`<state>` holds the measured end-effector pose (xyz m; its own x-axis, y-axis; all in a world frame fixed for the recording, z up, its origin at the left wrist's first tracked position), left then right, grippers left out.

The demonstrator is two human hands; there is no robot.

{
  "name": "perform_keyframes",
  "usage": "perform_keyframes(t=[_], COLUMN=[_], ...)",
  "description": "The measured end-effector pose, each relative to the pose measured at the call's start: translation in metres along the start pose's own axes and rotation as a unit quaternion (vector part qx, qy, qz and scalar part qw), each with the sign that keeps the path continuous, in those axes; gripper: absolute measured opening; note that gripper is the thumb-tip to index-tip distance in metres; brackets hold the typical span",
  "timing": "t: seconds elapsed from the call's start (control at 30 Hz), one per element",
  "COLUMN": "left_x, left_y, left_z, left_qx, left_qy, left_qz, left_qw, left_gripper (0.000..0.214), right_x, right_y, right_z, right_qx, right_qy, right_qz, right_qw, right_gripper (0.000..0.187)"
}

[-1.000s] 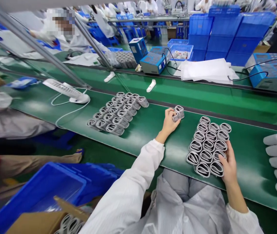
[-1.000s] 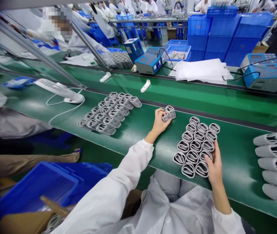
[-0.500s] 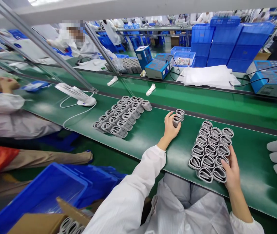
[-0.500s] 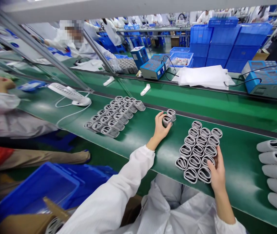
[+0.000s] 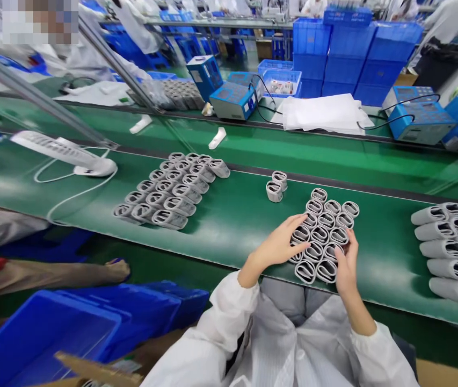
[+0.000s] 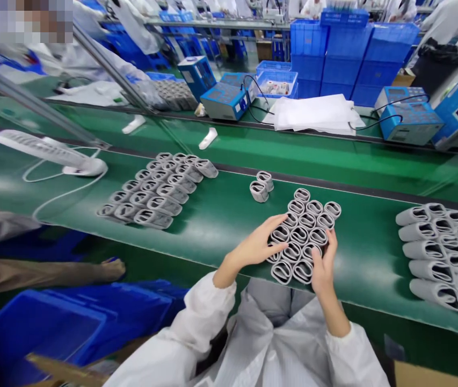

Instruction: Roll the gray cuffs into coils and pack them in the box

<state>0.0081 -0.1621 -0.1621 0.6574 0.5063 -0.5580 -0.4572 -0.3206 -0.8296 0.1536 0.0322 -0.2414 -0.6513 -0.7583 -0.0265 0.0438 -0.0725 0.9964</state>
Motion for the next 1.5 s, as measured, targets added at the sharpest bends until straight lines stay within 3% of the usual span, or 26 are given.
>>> perform_keyframes(t=[0.13,0.27,0.37,0.57,0.77,1.07,1.3,1.5], left_x=[-0.012,0.016,0.028,0.012,-0.005,0.008,0.025,0.027], left_y=[-0.026,-0.053,-0.055,-0.049,-0.068,-0.081,-0.071,-0.073], left_z=[0.004,0.004,0.007,0.016,0.034,0.057,0.077,0.086], left_qx=[-0.056,-0.022,0.002,0.052,0.050,0.079,0.009,0.046], left_qy=[0.017,0.061,0.098,0.178,0.250,0.285,0.356,0.317], left_qz=[0.163,0.297,0.341,0.377,0.394,0.438,0.418,0.397], left_qw=[0.985,0.953,0.935,0.907,0.883,0.849,0.836,0.860], left_gripper=[0.097,0.112,0.115,0.101,0.100,0.106,0.114,0.098], right_x=[0.019,0.030,0.030,0.017,0.019,0.011,0.012,0.014], right_y=[0.000,0.004,0.003,-0.008,-0.010,-0.019,-0.015,-0.005], right_z=[-0.006,-0.009,-0.008,0.001,0.000,0.000,0.004,0.007], right_qx=[0.000,0.001,0.015,0.004,0.007,0.003,0.002,-0.008], right_qy=[-0.027,-0.049,-0.047,-0.064,-0.058,-0.067,-0.070,-0.074], right_qz=[0.052,0.097,0.111,0.167,0.147,0.114,0.097,0.090], right_qw=[0.998,0.994,0.993,0.984,0.987,0.991,0.993,0.993], right_gripper=[0.065,0.060,0.058,0.056,0.058,0.054,0.053,0.053])
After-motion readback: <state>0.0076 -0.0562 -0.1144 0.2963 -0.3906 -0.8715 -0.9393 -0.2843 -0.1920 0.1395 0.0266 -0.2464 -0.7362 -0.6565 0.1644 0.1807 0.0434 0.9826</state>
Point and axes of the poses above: each hand's wrist, its own z-axis towards the middle knuckle, its own x-axis out of the palm, y = z × x, the point moved 5 cm from there along z, towards the middle knuckle, and after that the axes turned 2 degrees about y, right-handed, at the moved point
